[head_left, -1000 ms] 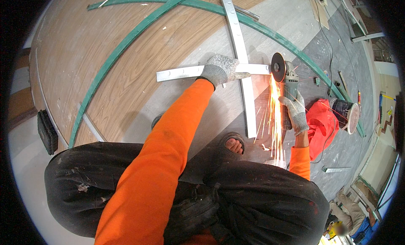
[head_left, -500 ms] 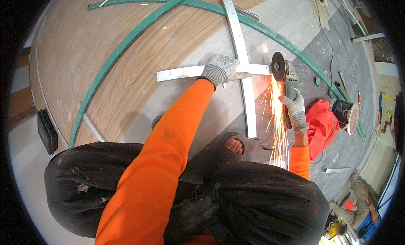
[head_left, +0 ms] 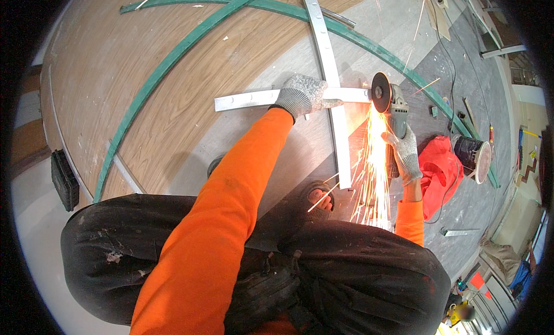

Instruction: The person descends a ladder and sits on the floor to cut a metal bar using an angle grinder. They position the bar on the floor and proceed to cut it, generating sparks.

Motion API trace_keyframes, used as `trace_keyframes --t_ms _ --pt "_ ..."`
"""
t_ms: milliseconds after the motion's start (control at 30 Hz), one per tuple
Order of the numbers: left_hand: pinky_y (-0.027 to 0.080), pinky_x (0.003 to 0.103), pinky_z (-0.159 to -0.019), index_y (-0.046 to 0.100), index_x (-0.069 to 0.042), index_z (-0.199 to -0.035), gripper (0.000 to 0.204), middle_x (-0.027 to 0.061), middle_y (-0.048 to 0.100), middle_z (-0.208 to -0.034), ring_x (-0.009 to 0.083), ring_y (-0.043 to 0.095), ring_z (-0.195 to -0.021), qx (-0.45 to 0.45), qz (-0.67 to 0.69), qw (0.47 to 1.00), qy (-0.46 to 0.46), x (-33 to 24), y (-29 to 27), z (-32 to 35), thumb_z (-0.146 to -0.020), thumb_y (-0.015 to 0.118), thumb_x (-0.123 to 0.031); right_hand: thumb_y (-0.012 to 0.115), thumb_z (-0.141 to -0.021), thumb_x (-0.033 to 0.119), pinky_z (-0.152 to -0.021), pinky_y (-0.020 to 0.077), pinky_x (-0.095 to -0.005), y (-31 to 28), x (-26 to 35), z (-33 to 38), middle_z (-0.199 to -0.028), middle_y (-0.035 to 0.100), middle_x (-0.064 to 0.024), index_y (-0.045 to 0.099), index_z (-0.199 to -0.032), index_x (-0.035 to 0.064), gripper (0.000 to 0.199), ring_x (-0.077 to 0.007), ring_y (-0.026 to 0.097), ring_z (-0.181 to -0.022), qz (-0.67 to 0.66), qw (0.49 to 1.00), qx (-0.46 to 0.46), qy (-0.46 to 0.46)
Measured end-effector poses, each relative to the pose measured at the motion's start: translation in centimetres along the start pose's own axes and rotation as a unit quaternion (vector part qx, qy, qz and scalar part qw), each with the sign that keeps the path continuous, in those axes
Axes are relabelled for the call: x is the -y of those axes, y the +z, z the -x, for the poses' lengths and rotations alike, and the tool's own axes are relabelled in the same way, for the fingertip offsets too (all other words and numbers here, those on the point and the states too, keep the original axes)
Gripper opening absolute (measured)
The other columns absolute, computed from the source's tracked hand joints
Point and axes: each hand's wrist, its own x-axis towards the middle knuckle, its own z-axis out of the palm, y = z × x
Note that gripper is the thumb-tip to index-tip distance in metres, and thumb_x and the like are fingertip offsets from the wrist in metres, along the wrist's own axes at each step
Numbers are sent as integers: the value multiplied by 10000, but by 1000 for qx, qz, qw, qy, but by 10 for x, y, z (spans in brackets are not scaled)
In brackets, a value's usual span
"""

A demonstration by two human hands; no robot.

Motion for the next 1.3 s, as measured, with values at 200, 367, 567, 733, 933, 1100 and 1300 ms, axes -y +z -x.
trace_keyframes --t_ms 200,367,567,733,933,1100,1300 --pt "553 474 -985 693 -155 -1324 791 187 753 -1190 342 738 -1086 15 2 1000 -16 4 4 -4 -928 500 -813 807 -797 133 -717 553 -326 8 13 -3 -948 712 -83 636 -1220 10 472 -177 658 -755 75 996 -8 44" --pt "557 478 -977 696 -159 -1310 771 182 753 -1191 342 737 -1089 3 -12 1000 -3 -1 -1 1 -940 487 -803 815 -801 126 -692 546 -325 6 -12 15 -907 704 -56 649 -1176 11 425 -160 657 -748 8 996 -62 61" --pt "553 471 -978 687 -168 -1336 751 166 752 -1202 335 731 -1102 23 -1 1000 -6 -3 -5 0 -954 484 -781 798 -828 108 -646 542 -309 -5 -9 13 -884 688 -47 621 -1170 26 394 -148 650 -699 -12 997 -44 58" --pt "543 457 -995 678 -205 -1366 719 152 751 -1210 315 723 -1122 10 18 1000 13 -8 -12 7 -956 495 -766 781 -838 101 -637 539 -302 7 -8 8 -862 671 -34 615 -1172 23 380 -136 642 -686 -51 998 -29 29" --pt "543 459 -988 690 -197 -1354 719 156 749 -1210 318 726 -1108 -22 18 999 28 -3 -3 6 -950 506 -763 805 -822 133 -736 548 -316 14 -6 6 -965 708 -63 639 -1205 17 433 -160 663 -796 -37 998 -18 48" --pt "548 464 -975 694 -197 -1349 724 159 753 -1196 323 728 -1097 -18 25 999 26 -2 -1 5 -945 507 -768 803 -827 140 -729 558 -328 15 0 3 -973 717 -79 639 -1210 2 439 -168 673 -795 -9 999 -19 28" --pt "547 457 -978 702 -197 -1337 723 159 757 -1190 315 732 -1100 -31 14 999 22 -4 -3 10 -944 506 -771 806 -852 172 -744 552 -324 14 9 -8 -971 724 -74 634 -1230 3 448 -163 676 -812 27 999 -19 4"
